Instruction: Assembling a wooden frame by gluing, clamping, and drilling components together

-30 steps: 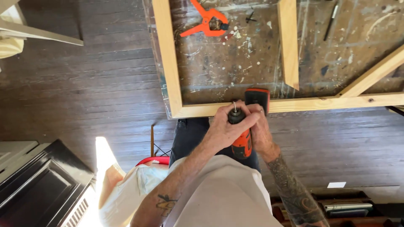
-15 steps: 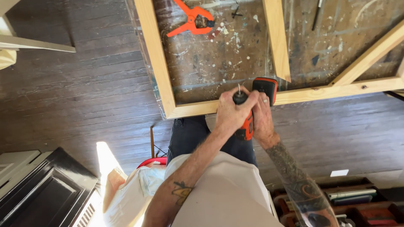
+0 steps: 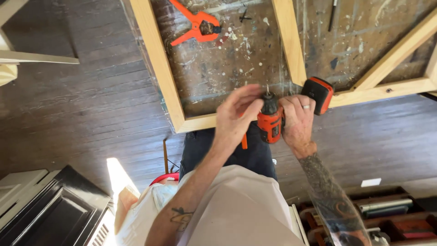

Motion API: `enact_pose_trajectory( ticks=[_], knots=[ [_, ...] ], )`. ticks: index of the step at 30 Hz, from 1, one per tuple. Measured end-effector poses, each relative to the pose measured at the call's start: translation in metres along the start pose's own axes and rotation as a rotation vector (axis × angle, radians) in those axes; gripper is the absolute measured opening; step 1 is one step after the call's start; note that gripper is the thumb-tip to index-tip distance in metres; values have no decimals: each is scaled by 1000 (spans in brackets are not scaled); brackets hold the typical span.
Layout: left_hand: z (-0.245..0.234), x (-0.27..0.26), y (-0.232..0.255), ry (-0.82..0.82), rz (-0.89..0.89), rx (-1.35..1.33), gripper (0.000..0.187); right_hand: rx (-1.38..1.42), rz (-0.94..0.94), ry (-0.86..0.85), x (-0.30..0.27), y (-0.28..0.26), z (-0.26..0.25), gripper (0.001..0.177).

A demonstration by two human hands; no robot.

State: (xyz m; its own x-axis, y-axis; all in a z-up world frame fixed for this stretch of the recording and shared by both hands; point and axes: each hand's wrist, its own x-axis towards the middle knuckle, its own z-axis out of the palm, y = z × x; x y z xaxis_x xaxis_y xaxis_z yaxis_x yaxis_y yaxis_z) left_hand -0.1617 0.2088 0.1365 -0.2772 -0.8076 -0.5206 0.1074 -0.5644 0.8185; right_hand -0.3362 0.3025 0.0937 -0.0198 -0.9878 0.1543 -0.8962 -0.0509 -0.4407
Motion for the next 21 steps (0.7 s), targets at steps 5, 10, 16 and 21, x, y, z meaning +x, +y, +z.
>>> enact_pose_trajectory(
  ticks=[5, 10, 16, 21],
  knots=[
    [16, 12, -3, -35, -87, -86, 19, -20, 22, 17, 2, -8, -5, 11],
    [20, 27, -31, -14, -163, -181, 21, 33, 40, 16, -2, -2, 0, 13],
    [27, 66, -37, 80, -201, -141, 26, 56, 122, -14, -30, 12, 7, 17],
    [26, 146, -159, 229, -274, -79, 30, 110, 239, -37, -63, 18, 2, 17]
  ],
)
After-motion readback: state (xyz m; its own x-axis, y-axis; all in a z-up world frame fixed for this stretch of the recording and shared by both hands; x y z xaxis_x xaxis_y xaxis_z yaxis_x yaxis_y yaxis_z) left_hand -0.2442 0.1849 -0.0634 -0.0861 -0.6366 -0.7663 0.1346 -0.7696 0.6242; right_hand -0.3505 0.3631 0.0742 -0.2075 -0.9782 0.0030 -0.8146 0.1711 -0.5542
